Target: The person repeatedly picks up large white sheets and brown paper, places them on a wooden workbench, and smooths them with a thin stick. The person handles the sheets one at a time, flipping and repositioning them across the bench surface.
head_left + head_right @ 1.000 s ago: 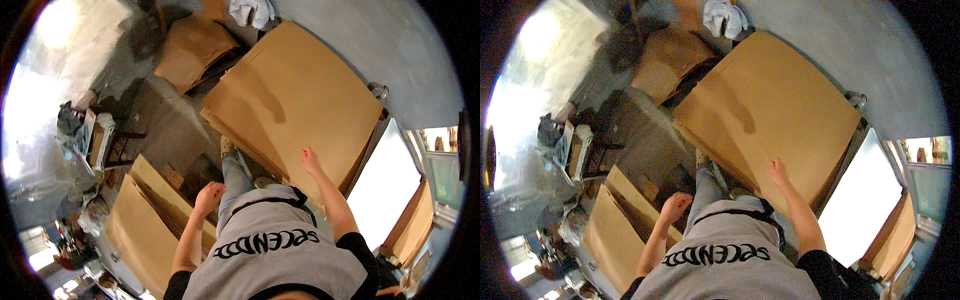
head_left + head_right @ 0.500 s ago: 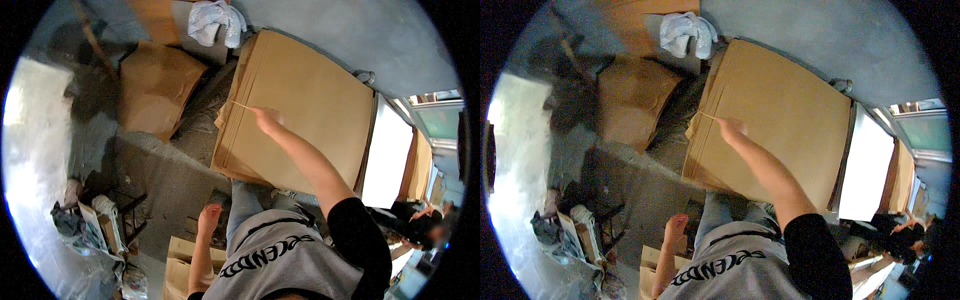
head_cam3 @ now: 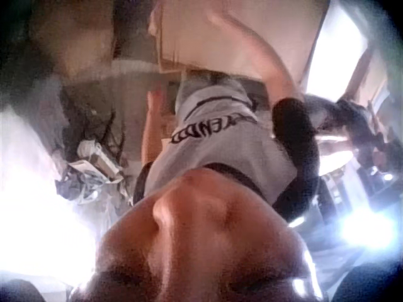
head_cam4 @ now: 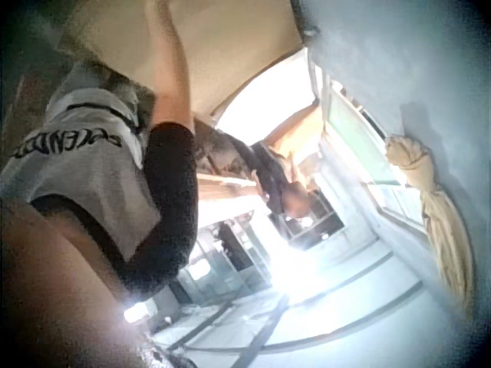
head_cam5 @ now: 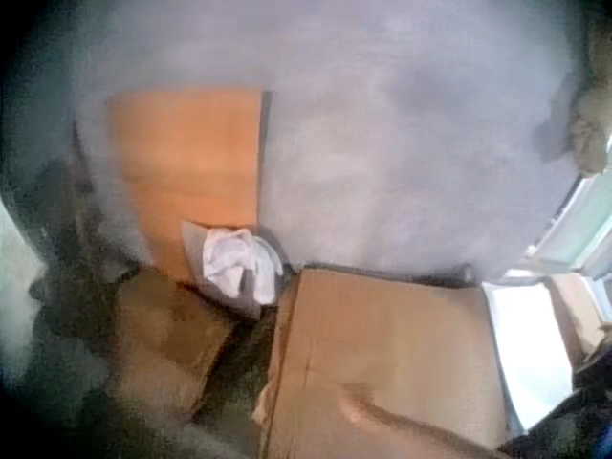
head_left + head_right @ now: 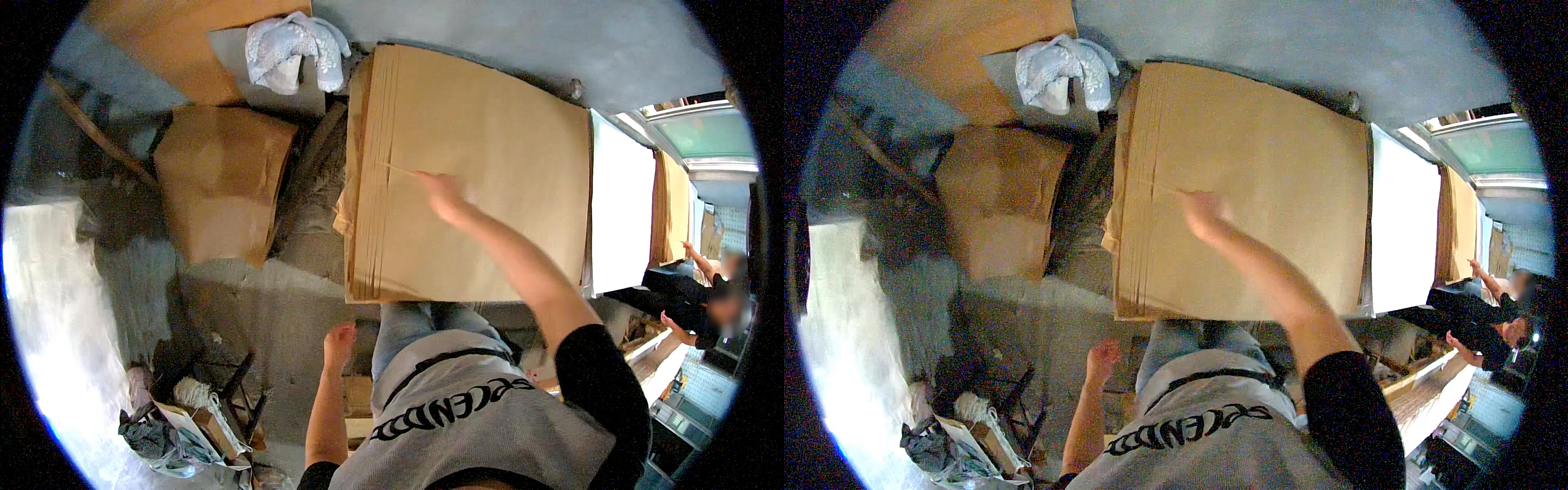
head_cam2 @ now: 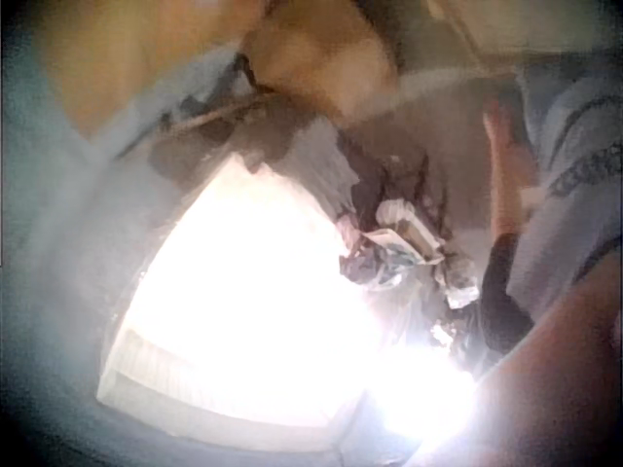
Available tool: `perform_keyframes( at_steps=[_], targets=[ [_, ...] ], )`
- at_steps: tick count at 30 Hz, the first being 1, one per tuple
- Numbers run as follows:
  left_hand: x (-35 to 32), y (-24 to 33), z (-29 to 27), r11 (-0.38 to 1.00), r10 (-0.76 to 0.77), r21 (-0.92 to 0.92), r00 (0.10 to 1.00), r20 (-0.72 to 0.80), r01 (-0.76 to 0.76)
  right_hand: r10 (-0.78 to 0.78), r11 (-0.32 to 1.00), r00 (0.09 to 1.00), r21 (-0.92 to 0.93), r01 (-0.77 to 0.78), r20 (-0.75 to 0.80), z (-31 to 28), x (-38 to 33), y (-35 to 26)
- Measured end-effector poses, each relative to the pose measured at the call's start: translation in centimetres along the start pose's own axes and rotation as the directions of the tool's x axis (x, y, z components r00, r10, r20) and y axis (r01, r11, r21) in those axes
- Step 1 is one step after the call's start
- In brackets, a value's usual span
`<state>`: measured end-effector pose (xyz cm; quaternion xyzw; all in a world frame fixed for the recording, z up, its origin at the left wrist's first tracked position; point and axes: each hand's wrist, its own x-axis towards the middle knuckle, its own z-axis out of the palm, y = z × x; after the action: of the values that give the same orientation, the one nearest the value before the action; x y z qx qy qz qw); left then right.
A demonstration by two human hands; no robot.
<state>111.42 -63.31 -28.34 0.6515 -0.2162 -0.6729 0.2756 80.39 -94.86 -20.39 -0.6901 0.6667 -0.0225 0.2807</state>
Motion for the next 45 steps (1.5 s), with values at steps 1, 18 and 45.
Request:
perform_keyframes(
  at_steps=[1,18,45],
  targets=[
    [0.9,2.2,1.2,0.995,0.080,0.059,0.997,-0.015,-0.079,0.040,0.996,0.999,-0.078,-0.037,0.030,-0.4,0.8,-3.0],
    [6.0,11.9,7.4,0.882,0.112,0.451,0.990,0.084,-0.138,0.214,0.975,0.976,0.047,-0.216,0.049,-4.9,1.0,-2.7],
    [14.2,14.3,13.2,0.996,-0.051,0.082,0.978,0.200,0.035,0.233,0.968,0.970,-0.074,-0.238,-0.068,-2.8,-1.2,-0.7]
  ],
)
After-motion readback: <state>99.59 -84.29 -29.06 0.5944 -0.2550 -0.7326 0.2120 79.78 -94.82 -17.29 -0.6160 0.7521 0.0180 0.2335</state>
